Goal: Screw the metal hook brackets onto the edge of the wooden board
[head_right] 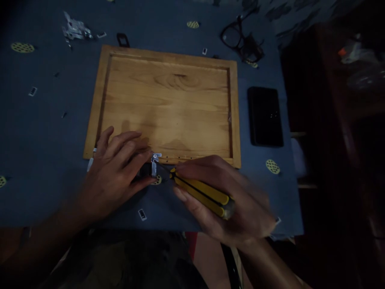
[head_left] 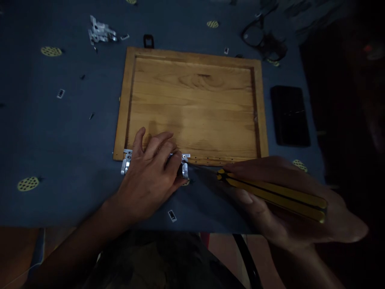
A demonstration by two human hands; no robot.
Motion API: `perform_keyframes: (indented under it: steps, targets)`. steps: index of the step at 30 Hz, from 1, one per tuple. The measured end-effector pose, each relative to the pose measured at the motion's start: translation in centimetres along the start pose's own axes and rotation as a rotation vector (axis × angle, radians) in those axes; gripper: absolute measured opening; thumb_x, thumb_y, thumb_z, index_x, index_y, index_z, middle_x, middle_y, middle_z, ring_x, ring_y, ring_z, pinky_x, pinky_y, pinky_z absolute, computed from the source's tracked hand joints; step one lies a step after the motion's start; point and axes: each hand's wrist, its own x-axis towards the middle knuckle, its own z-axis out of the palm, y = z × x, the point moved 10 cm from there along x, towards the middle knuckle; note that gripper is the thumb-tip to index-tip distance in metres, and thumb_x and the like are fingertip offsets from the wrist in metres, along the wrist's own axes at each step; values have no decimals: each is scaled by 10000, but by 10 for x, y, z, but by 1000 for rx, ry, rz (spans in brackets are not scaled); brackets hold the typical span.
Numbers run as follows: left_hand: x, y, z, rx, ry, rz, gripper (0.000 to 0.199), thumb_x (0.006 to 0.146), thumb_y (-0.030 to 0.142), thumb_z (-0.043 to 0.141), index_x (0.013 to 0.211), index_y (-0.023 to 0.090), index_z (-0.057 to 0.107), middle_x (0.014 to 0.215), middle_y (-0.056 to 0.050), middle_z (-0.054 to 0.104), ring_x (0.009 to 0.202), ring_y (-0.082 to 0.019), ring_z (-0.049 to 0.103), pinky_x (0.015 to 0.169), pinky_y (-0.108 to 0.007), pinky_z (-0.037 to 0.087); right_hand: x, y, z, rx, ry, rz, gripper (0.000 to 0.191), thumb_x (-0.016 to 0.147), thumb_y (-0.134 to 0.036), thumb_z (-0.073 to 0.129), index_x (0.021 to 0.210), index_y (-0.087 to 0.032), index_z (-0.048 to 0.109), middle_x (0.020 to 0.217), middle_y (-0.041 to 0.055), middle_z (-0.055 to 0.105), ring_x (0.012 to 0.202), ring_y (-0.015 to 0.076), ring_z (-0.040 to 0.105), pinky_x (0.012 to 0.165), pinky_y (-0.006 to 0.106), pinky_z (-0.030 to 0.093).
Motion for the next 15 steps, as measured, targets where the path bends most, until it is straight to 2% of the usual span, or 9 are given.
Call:
perform_keyframes:
  steps: [10,15]
  targets:
    - [1,2,-2,-32,18,11,227,1058,293,569,1089,106,694,1125,-159,760,1240,-363,661,1105,-724,478,4,-4,3,-23,-35,-22,292,907,-217,762,1193,-276,762,1012,30,827,818,236,798,637,355,679]
    - [0,0,2,-13,-17,8,204,1035,324,613,1099,151,702,1159,-142,754,1260,-354,652,1135,-705,462,1,-3,2,-46,-22,-4,249,902,-229,777,1150,-256,768,992,28,818,800,218,790,628,331,677]
